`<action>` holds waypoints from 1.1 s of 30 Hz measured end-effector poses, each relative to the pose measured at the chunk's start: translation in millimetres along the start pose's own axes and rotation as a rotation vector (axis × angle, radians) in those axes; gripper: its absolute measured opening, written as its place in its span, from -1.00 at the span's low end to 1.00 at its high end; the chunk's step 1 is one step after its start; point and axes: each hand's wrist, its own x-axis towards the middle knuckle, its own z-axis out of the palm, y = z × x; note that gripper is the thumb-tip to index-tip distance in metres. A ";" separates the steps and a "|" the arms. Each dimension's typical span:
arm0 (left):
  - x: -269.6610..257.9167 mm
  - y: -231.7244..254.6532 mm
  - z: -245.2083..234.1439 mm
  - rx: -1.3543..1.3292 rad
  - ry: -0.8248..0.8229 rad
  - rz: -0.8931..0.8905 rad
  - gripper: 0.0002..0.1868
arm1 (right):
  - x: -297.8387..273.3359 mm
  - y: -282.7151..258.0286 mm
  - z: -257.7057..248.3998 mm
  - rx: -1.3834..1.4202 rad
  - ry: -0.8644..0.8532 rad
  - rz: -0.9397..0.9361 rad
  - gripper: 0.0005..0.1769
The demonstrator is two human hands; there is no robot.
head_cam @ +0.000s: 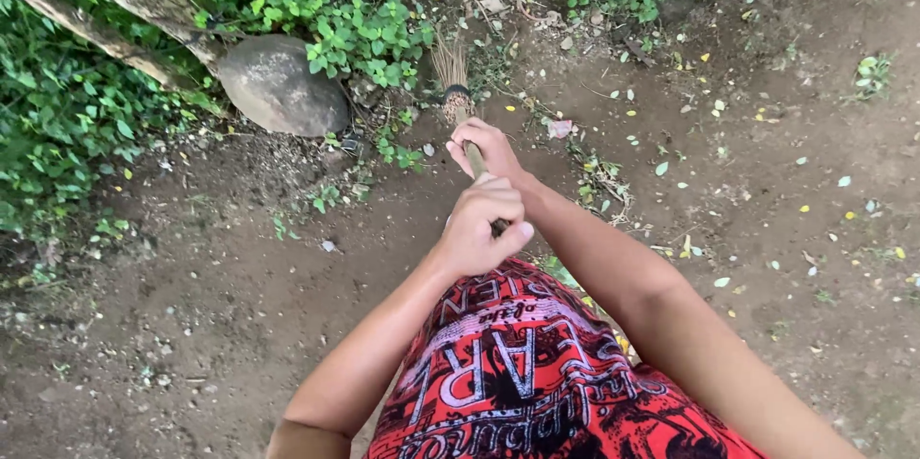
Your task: The person sweeps dirt and fallen leaves across the ground using a broom.
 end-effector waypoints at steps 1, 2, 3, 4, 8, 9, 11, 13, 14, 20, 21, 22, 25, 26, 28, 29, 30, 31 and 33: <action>2.4 -6.1 -7.2 -0.001 -0.005 -0.001 -0.71 | 3.2 4.0 2.7 0.001 0.004 0.003 -0.85; 3.7 -11.3 -12.3 -0.023 0.008 -0.014 -0.72 | 3.6 7.4 4.4 -0.011 -0.027 0.040 -0.86; 4.6 -16.0 -16.5 -0.046 0.021 -0.027 -0.73 | 2.9 10.6 5.9 -0.023 -0.059 0.077 -0.86; 0.7 -23.0 -17.9 -0.049 0.017 -0.029 -0.73 | 0.2 10.9 3.0 -0.023 -0.057 0.082 -0.86; -9.5 -26.4 -17.5 -0.227 0.024 -0.143 -0.68 | -15.4 4.0 -8.5 -0.126 -0.191 0.168 -0.81; -10.9 -21.2 -15.4 -0.235 0.014 -0.140 -0.66 | -21.3 0.5 -11.4 -0.185 -0.180 0.189 -0.80; -12.7 -11.4 -6.4 -0.274 0.011 -0.152 -0.67 | -31.9 -9.7 -22.0 -0.208 -0.177 0.229 -0.80; -15.9 -3.1 3.1 -0.310 0.010 -0.162 -0.67 | -45.3 -15.4 -29.4 -0.230 -0.176 0.264 -0.79; -17.4 1.1 10.7 -0.328 0.003 -0.145 -0.67 | -55.2 -16.0 -34.0 -0.263 -0.172 0.293 -0.80; -31.1 39.2 55.1 -0.341 -0.044 -0.084 -0.65 | -109.1 -40.3 -65.8 -0.304 -0.107 0.286 -0.82; -34.8 45.0 59.4 -0.367 -0.046 -0.073 -0.62 | -116.5 -47.7 -70.3 -0.301 -0.100 0.302 -0.81; -39.1 47.6 66.0 -0.368 -0.045 -0.070 -0.62 | -124.1 -51.2 -75.9 -0.304 -0.099 0.300 -0.81; -49.2 56.9 82.3 -0.421 -0.001 -0.088 -0.58 | -145.5 -61.2 -91.4 -0.383 -0.196 0.403 -0.86; -52.2 61.8 86.7 -0.437 -0.008 -0.077 -0.56 | -153.8 -64.7 -95.9 -0.403 -0.194 0.409 -0.87; -57.9 68.3 95.3 -0.453 -0.016 -0.065 -0.54 | -170.4 -69.1 -104.3 -0.425 -0.192 0.415 -0.88; -60.5 70.0 99.2 -0.493 0.001 -0.065 -0.52 | -178.4 -70.0 -108.0 -0.467 -0.175 0.392 -0.87; -62.3 70.9 101.3 -0.532 0.016 -0.064 -0.49 | -184.5 -70.6 -110.9 -0.509 -0.157 0.367 -0.85; -64.4 72.0 103.1 -0.531 0.014 -0.062 -0.49 | -190.1 -68.7 -111.6 -0.509 -0.155 0.366 -0.85; -67.7 73.9 108.4 -0.620 0.048 -0.036 -0.46 | -202.0 -64.2 -115.0 -0.608 -0.179 0.395 -0.83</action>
